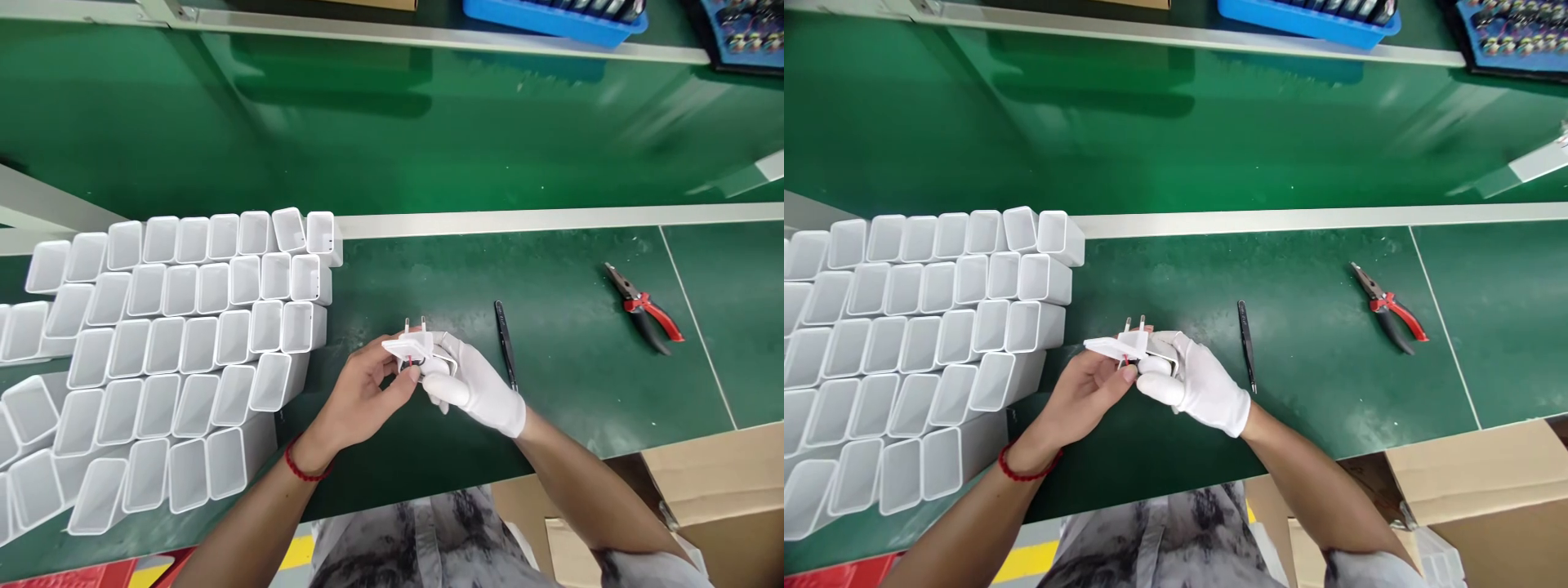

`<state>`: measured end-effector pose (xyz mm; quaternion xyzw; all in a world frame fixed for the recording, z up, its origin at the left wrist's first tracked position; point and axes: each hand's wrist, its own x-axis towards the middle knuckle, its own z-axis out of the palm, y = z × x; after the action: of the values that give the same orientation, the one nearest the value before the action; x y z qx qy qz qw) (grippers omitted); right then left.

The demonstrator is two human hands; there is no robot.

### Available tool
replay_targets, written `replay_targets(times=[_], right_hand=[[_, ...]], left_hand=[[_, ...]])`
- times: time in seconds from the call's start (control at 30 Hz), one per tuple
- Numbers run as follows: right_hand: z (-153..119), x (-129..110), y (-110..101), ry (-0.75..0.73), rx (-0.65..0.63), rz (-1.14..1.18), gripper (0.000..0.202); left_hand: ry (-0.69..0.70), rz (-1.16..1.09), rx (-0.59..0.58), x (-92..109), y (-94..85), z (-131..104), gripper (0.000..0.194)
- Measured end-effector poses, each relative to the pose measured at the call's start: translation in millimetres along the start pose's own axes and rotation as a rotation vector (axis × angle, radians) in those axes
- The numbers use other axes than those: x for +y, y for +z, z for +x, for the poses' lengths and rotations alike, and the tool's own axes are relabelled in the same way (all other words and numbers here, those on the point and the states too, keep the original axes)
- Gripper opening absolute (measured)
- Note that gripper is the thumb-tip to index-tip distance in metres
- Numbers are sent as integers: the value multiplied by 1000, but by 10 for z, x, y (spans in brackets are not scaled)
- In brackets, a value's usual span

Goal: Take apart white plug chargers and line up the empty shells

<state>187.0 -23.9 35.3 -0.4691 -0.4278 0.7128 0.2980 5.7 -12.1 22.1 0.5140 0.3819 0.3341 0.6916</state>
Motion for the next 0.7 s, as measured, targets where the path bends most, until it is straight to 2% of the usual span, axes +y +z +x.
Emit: replay_targets(times=[0.17, 0.4, 0.6, 0.7], right_hand=[[10, 23, -25, -84, 13, -59, 62], [-18, 99, 1, -98, 49, 38, 60], [-22, 132, -2, -70, 55, 60, 64], [-8, 96, -3, -49, 40, 90, 67]], left_hand=[[-4, 54, 44, 41, 32, -6, 31], [137, 52, 23, 34, 27, -23, 45], [96, 62, 12, 6, 2, -56, 54], [75, 97, 31, 47, 0, -29, 49]])
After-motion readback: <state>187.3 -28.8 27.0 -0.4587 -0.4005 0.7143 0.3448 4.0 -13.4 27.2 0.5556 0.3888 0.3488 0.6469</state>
